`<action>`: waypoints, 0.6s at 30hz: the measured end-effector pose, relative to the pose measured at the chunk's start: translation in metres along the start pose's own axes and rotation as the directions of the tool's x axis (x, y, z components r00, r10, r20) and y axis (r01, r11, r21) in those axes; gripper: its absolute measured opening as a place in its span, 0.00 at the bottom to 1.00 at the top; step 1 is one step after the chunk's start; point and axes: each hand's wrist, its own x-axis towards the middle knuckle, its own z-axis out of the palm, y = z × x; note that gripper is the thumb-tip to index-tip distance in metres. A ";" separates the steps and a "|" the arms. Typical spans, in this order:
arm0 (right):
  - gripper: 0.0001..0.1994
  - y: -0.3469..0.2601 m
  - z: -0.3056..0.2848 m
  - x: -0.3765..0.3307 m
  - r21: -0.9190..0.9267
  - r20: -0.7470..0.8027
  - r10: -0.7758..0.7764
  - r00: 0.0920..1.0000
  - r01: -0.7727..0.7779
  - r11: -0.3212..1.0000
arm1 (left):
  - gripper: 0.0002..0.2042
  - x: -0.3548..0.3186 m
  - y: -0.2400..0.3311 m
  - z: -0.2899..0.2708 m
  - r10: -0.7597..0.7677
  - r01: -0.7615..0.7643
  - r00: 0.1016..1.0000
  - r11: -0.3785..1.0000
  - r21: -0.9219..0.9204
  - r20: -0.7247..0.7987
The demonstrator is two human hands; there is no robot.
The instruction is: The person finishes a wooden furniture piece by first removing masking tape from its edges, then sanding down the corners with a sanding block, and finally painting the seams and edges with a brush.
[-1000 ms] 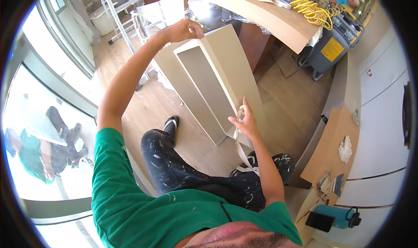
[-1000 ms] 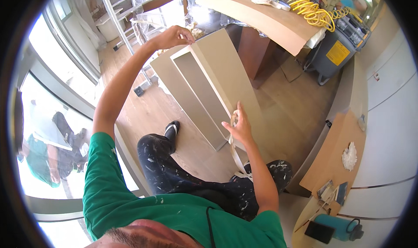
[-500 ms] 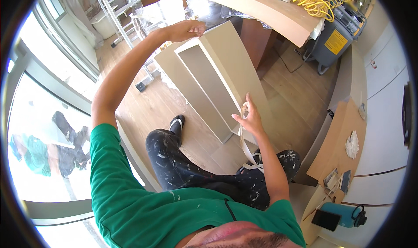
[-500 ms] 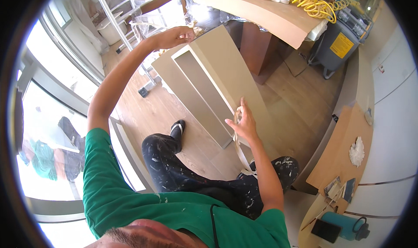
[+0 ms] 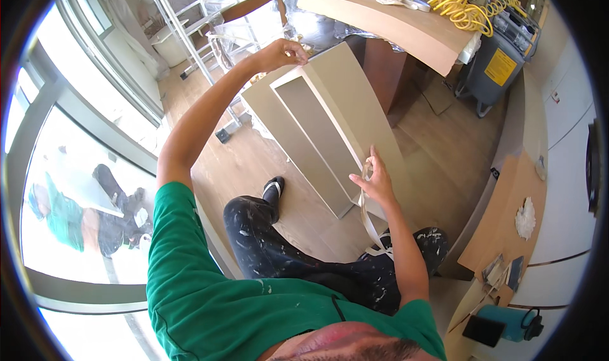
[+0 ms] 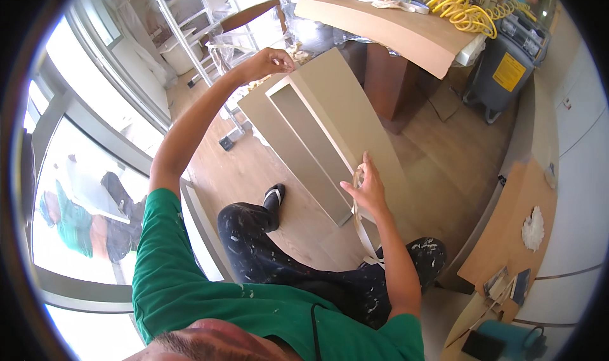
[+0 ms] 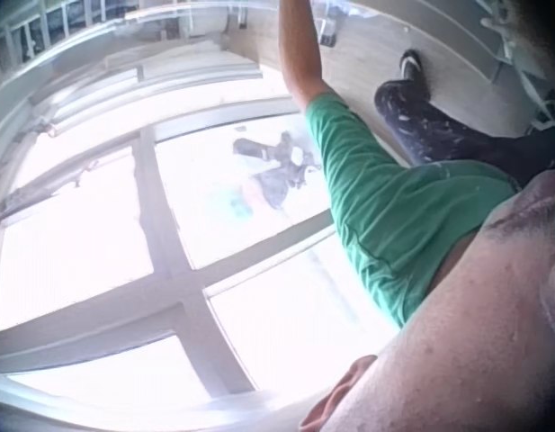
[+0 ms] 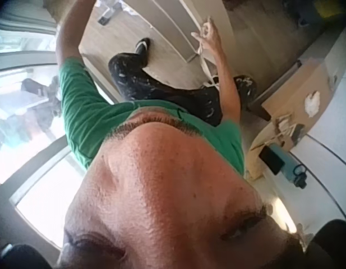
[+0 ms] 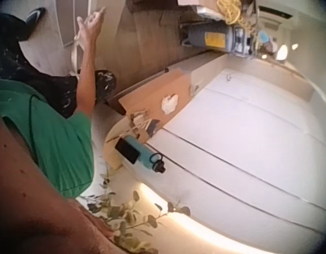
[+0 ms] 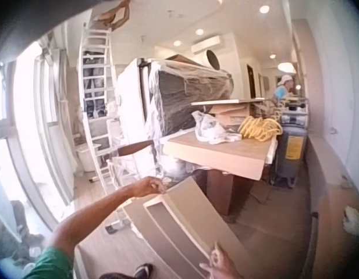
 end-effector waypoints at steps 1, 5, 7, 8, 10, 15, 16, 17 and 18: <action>0.58 0.002 -0.001 0.001 -0.012 -0.006 -0.011 1.000 0.011 1.000 | 0.06 0.001 0.003 0.002 0.003 -0.003 1.000 0.999 0.040 -0.009; 0.57 -0.002 0.000 -0.001 -0.016 -0.002 -0.024 1.000 0.024 1.000 | 0.04 -0.004 0.002 0.012 0.108 -0.110 0.994 0.970 0.215 0.024; 0.57 0.004 0.001 0.000 -0.043 -0.039 -0.062 0.997 0.061 0.997 | 0.05 -0.004 -0.001 0.018 0.200 -0.181 0.979 0.932 0.315 -0.028; 0.57 0.008 0.000 0.000 -0.045 -0.042 -0.060 0.997 0.058 0.997 | 0.05 -0.005 -0.002 0.021 0.247 -0.212 0.968 0.907 0.364 -0.050; 0.57 0.005 -0.003 0.000 -0.033 -0.023 -0.037 0.999 0.036 0.999 | 0.06 -0.012 -0.011 0.025 0.194 -0.153 0.976 0.932 0.330 -0.097; 0.56 -0.001 -0.005 -0.001 -0.007 -0.003 -0.015 1.000 0.015 1.000 | 0.07 -0.034 -0.051 0.027 -0.101 0.097 0.969 0.995 -0.027 -0.226; 0.56 -0.002 -0.005 0.000 -0.005 0.008 -0.014 1.000 0.014 1.000 | 0.08 -0.042 -0.068 0.026 -0.190 0.167 0.946 0.980 -0.106 -0.264; 0.56 -0.003 -0.005 0.001 -0.001 0.017 -0.015 1.000 0.015 1.000 | 0.08 -0.050 -0.082 0.022 -0.277 0.231 0.914 0.956 -0.183 -0.296; 0.56 -0.003 -0.004 0.000 -0.001 0.015 -0.022 1.000 0.022 1.000 | 0.09 -0.056 -0.095 0.019 -0.363 0.287 0.876 0.921 -0.262 -0.318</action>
